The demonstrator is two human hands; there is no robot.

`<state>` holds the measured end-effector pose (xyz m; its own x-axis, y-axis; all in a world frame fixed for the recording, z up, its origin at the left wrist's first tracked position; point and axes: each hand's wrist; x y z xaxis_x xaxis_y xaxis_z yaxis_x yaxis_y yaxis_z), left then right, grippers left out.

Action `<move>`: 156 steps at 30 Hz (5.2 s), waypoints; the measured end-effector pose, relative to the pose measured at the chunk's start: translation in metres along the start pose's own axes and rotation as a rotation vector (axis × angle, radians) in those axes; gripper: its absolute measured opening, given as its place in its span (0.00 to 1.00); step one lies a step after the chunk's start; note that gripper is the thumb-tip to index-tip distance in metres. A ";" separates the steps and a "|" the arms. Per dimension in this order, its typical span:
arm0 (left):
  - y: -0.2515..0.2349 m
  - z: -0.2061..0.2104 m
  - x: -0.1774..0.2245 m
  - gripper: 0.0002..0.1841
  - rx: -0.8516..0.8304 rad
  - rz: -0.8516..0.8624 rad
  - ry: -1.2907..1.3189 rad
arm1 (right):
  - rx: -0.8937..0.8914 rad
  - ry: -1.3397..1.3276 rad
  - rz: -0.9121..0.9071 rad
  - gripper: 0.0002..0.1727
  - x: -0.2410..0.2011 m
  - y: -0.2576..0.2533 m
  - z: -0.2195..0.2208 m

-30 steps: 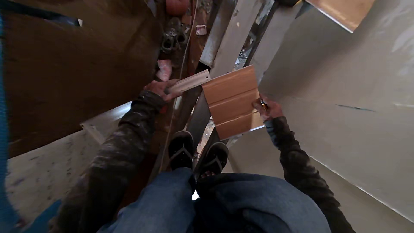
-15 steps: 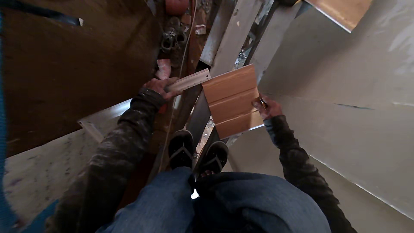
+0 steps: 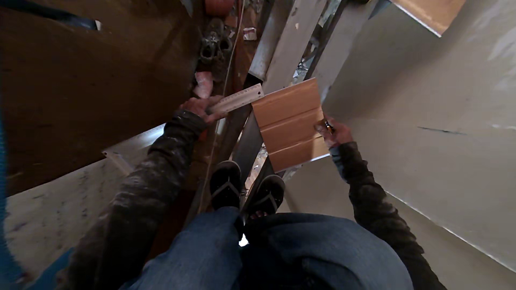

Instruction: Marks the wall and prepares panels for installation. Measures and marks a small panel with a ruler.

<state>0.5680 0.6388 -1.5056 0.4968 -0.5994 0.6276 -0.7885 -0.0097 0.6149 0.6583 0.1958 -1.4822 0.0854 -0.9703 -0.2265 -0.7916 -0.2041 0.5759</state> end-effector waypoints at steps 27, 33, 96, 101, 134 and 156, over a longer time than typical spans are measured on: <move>-0.002 -0.002 0.001 0.31 -0.031 -0.041 -0.015 | 0.069 -0.603 -0.731 0.21 -0.134 -0.038 0.005; 0.001 -0.006 0.010 0.31 -0.055 -0.057 -0.026 | 0.100 -0.554 -0.665 0.10 -0.154 -0.058 0.016; -0.001 -0.003 0.007 0.32 -0.033 -0.064 -0.031 | 0.143 -0.341 -0.701 0.12 -0.154 -0.070 0.036; -0.002 -0.001 0.004 0.32 -0.028 -0.045 -0.028 | 0.150 -0.358 -0.704 0.11 -0.154 -0.071 0.037; 0.043 0.017 -0.018 0.33 0.290 0.122 0.303 | 0.501 -0.470 0.273 0.28 -0.004 0.063 0.069; 0.051 0.031 -0.010 0.32 0.002 0.094 0.086 | 0.457 -0.422 0.273 0.27 -0.011 0.078 0.082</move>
<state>0.5119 0.6191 -1.4951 0.4498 -0.5270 0.7211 -0.8336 0.0421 0.5507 0.5464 0.2011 -1.4992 -0.3237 -0.8262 -0.4611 -0.9354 0.2062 0.2871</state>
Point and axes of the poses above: each hand's wrist, its own y-axis away from the middle knuckle, its own z-axis out of the palm, x = y × z, and after that the axes turned 14 degrees about y, right-handed
